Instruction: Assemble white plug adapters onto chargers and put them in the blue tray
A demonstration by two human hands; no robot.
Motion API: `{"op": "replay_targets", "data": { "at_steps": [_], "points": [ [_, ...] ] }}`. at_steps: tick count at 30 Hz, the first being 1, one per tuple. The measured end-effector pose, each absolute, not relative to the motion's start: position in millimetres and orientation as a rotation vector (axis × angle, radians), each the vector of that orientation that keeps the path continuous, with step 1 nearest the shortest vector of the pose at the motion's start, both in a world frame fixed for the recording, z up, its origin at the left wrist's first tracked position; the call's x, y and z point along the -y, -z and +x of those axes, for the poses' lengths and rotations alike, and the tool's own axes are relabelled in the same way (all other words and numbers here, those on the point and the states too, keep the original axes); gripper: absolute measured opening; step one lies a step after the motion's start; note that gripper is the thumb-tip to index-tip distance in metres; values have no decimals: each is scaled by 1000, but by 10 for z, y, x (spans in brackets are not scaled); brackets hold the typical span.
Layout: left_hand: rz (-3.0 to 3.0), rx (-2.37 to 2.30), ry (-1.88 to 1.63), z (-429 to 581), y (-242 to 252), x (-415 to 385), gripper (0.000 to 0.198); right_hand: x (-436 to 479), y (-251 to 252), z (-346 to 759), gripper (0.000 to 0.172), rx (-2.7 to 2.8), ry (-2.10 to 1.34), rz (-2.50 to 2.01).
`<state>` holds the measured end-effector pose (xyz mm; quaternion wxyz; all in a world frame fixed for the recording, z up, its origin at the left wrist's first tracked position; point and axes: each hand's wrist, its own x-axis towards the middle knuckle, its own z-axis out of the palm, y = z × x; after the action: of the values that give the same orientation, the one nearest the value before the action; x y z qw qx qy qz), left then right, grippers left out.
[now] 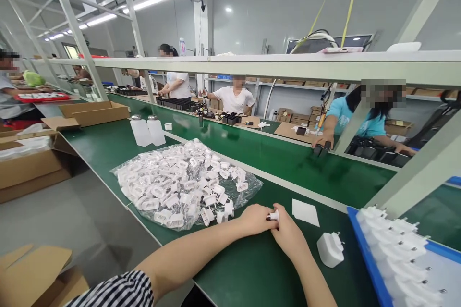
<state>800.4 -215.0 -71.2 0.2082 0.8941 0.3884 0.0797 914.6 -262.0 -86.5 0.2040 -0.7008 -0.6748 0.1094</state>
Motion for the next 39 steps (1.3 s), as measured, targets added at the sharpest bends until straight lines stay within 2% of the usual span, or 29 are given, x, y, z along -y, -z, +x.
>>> {"op": "replay_targets", "data": {
  "at_steps": [2,5,11,17,23,27,35,39],
  "points": [
    [2446,-1132,-344,7996,715,2202,36,2598,922,9125,45,1835,-234,-1897],
    [2392,-1234,-401,7973,667,2239,34,2573,989,9069,42,1829,-165,-1770],
    [2375,-1289,-307,7966,710,2225,31,2641,900,9020,35,1864,-410,-1810],
    [2382,-1268,-301,7938,762,2131,22,2679,806,8985,29,1808,-414,-1866],
    [2436,-1235,-264,7936,756,2127,26,2665,798,9004,22,1815,-460,-1917],
    [2483,-1204,-263,7928,753,2138,36,2672,818,9021,25,1870,-440,-1909],
    [2569,-1173,-167,7923,737,2155,31,2685,802,9004,34,1911,-473,-1962],
    [2477,-1241,-235,7937,748,2149,36,2657,820,9057,30,1856,-473,-1963]
  ]
}}
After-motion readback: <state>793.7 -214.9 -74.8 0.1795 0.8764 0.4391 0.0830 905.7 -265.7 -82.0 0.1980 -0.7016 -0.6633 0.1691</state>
